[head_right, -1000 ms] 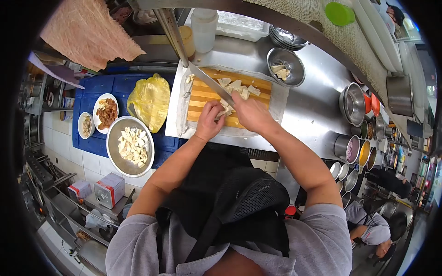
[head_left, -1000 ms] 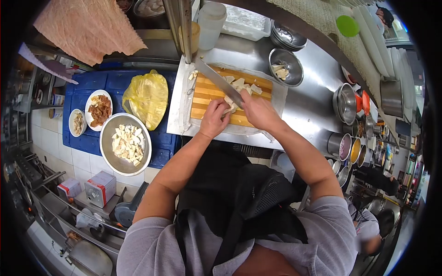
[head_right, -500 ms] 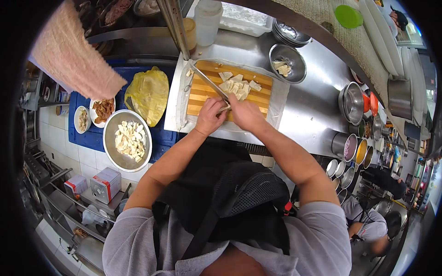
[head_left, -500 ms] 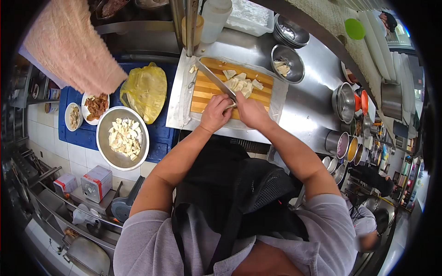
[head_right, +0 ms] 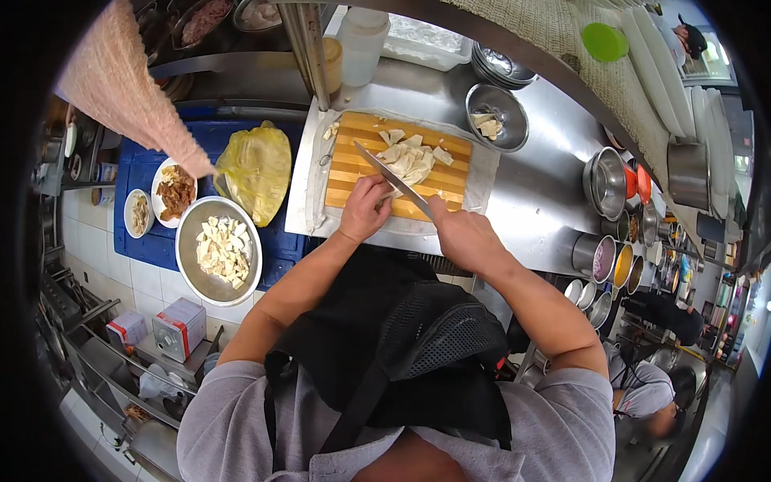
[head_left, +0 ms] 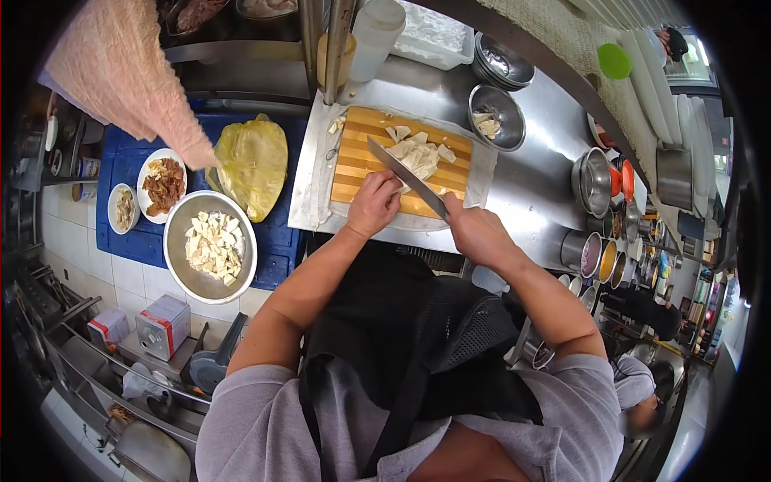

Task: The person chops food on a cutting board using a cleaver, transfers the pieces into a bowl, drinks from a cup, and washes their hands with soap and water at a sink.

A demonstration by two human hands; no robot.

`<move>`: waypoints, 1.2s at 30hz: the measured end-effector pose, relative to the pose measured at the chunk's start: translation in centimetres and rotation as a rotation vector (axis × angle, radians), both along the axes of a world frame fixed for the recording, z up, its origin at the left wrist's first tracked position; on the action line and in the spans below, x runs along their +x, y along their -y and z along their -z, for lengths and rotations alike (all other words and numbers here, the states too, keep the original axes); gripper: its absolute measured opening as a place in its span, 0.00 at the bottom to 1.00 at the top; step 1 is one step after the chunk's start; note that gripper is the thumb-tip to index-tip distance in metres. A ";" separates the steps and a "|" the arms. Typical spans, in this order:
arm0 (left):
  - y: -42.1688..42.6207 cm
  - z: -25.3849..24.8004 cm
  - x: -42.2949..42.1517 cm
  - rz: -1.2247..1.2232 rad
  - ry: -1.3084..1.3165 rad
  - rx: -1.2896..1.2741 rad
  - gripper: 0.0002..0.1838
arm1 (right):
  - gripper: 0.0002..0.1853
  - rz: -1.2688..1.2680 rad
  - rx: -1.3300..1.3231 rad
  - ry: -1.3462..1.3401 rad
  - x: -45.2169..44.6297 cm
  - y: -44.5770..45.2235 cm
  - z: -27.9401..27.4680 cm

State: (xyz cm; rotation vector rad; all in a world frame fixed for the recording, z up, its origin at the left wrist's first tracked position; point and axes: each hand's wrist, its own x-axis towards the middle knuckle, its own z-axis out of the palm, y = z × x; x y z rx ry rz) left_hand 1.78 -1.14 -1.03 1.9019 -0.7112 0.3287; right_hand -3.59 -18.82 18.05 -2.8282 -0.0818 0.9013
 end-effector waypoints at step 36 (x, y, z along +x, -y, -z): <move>0.5 0.5 -0.3 0.002 -0.002 0.013 0.14 | 0.10 -0.005 0.131 0.208 2.1 -0.9 9.5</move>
